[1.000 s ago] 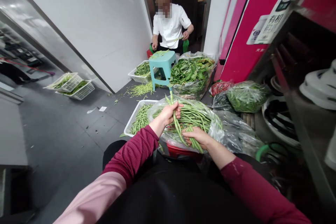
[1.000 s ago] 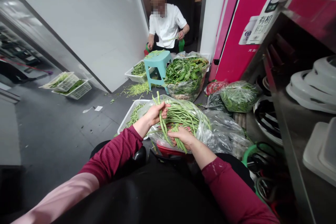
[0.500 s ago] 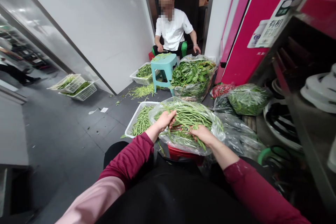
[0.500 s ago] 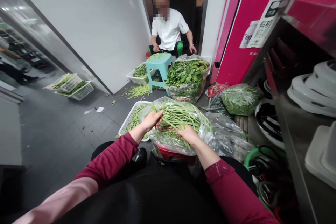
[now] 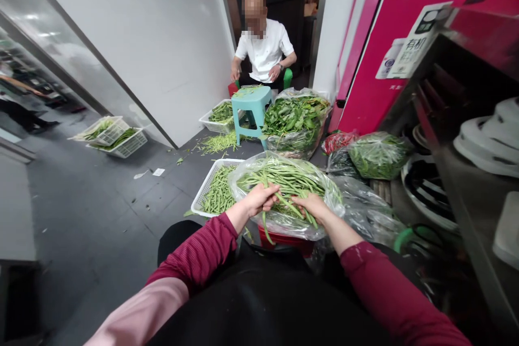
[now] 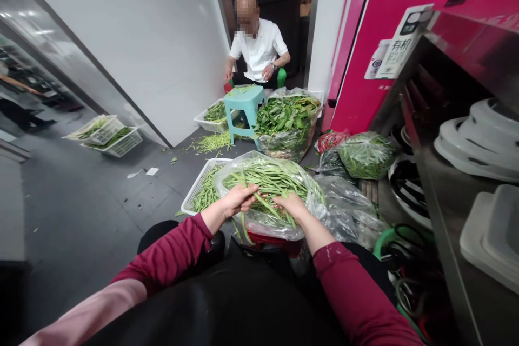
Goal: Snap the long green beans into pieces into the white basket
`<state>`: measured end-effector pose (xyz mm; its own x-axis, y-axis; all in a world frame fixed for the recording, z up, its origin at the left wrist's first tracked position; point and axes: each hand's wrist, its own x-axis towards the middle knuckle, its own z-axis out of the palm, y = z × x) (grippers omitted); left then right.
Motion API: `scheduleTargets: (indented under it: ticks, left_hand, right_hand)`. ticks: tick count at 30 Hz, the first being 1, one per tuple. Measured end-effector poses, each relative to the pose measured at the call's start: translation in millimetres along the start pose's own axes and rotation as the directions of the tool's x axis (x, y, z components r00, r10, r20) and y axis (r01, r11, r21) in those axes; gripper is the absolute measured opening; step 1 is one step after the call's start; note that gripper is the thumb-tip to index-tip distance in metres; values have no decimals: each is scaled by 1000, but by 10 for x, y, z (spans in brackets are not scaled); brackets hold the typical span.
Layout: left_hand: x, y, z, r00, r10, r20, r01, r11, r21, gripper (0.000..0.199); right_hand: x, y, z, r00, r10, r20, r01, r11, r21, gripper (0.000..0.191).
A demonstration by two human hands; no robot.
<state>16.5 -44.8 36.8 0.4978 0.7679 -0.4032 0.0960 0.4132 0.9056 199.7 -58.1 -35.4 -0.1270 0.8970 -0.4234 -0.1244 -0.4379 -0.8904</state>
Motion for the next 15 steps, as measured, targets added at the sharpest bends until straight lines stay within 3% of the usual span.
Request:
scheduleTargets:
  ticks: [3, 5, 8, 12, 15]
  left_hand:
    - [27, -49, 16, 998, -27, 52, 32, 996, -81, 38]
    - [37, -85, 68, 998, -39, 40, 40, 998, -41, 40]
    - [43, -104, 91, 998, -30, -47, 30, 999, 14, 43]
    - [51, -66, -71, 997, 23, -75, -37, 981, -193, 41]
    - [66, -24, -221, 988, 100, -115, -129, 953, -275, 36]
  right_hand:
    - [-170, -74, 158, 955, 28, 296, -94, 973, 211, 26]
    - [-240, -103, 221, 919, 35, 392, -150, 952, 267, 26]
    - [-261, -118, 216, 903, 56, 426, -198, 934, 297, 23]
    - [-261, -126, 152, 870, 31, 493, -213, 924, 318, 22]
    - [-287, -132, 153, 876, 37, 481, -199, 936, 291, 20]
